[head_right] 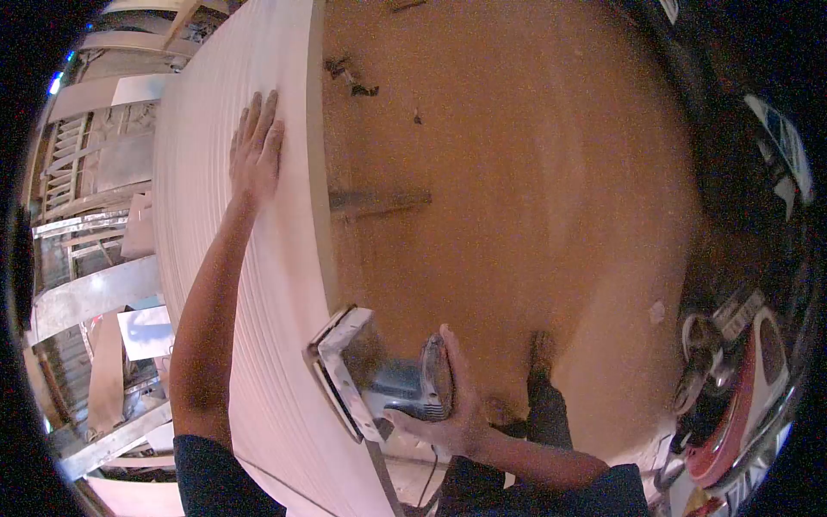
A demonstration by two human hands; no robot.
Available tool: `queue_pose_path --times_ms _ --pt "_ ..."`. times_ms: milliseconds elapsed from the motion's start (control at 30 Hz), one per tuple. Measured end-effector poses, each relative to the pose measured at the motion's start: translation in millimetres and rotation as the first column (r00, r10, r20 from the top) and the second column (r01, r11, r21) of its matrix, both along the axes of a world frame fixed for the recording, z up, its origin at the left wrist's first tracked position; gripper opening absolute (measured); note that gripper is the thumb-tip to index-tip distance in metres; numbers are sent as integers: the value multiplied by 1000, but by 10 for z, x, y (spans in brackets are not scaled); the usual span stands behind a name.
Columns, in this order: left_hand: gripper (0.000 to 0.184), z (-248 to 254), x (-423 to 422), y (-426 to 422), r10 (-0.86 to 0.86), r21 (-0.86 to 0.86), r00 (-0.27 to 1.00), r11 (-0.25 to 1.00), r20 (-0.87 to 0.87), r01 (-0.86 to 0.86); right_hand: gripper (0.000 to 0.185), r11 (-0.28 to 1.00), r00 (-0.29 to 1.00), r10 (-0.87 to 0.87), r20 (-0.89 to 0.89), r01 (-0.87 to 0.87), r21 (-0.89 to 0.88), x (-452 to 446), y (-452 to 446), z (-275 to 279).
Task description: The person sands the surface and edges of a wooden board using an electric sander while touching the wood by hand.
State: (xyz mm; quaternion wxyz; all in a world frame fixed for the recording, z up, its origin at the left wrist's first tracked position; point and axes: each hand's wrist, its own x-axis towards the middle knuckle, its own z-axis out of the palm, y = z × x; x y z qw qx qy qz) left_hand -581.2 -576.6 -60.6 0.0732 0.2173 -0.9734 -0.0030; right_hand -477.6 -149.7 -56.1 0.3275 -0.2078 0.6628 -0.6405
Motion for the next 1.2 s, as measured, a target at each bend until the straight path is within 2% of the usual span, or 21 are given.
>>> queue_pose_path --times_ms 33,67,133,200,267,333,367,433,467,533,567,633,767,867,933,967,1033,1067,1100,1133,1200 --pt "57 -21 -164 -76 0 -8 1000 1000 6 0 126 1000 996 2 -93 0 19 -216 -121 -15" --pt "57 -35 -345 -179 2 -17 1000 1000 12 -2 126 1000 995 7 -98 -5 18 -422 -260 -41" --pt "57 5 -664 -358 -1 -22 1000 1000 2 1 127 994 982 -21 188 41 -103 -749 -512 -34" --pt "56 -29 -1025 -552 -6 -21 1000 1000 -4 6 127 996 990 -21 141 32 -81 -1172 -779 -59" --pt "55 -47 -1390 -748 -37 -125 999 991 32 41 126 998 996 -15 86 21 -62 -1600 -1046 -85" --pt "55 -2 -1665 -823 -33 -113 999 993 38 37 128 995 946 28 322 4 -98 -1959 -1291 -106" --pt "56 34 -1834 -831 -33 -98 998 994 45 38 128 994 949 31 313 2 -105 -2175 -1418 -109" --pt "57 117 -2030 -755 56 -45 995 998 82 -52 128 997 999 12 49 -8 -77 -2645 -1694 -128" --pt "58 132 -2129 -906 94 -19 992 996 83 -93 128 996 1000 14 20 -12 -89 -3009 -2050 -113" --pt "59 254 -2150 -847 92 128 994 987 58 -98 125 999 999 5 49 -3 -43 -3403 -2322 -4" --pt "59 256 -2074 -836 97 131 993 986 72 -106 123 1000 998 6 66 -5 -24 -3558 -2454 23" --pt "62 294 -2127 -926 90 268 996 959 24 -93 121 977 953 -17 304 79 -196 -3972 -2801 27" --pt "65 388 -2159 -986 129 386 991 913 26 -129 120 988 946 -29 322 75 -132 -4719 -3358 163" --pt "64 413 -2156 -1031 96 396 995 912 37 -103 113 995 948 -65 313 85 -51 -5219 -3777 249" --pt "63 467 -2125 -1039 108 423 994 899 32 -111 107 975 920 -219 325 215 48 -5470 -4034 247" --pt "62 481 -2102 -1038 93 450 995 888 31 -97 107 983 932 -184 312 179 46 -5620 -4156 229" --pt "61 446 -2093 -1060 103 430 994 897 25 -104 87 979 930 -205 306 191 74 -5928 -4303 121" --pt "60 429 -2074 -1034 84 406 996 909 38 -92 87 987 943 -152 296 130 90 -6049 -4304 10" --pt "60 442 -2053 -996 160 421 986 892 39 -162 75 981 945 -170 280 136 135 -6137 -4315 -120" --pt "60 463 -2086 -982 134 397 990 907 38 -137 64 974 945 -188 267 144 176 -6177 -4324 -186" --pt "64 421 -2083 -958 108 320 994 942 9 -105 46 984 952 -165 257 140 112 -5982 -4266 -130"
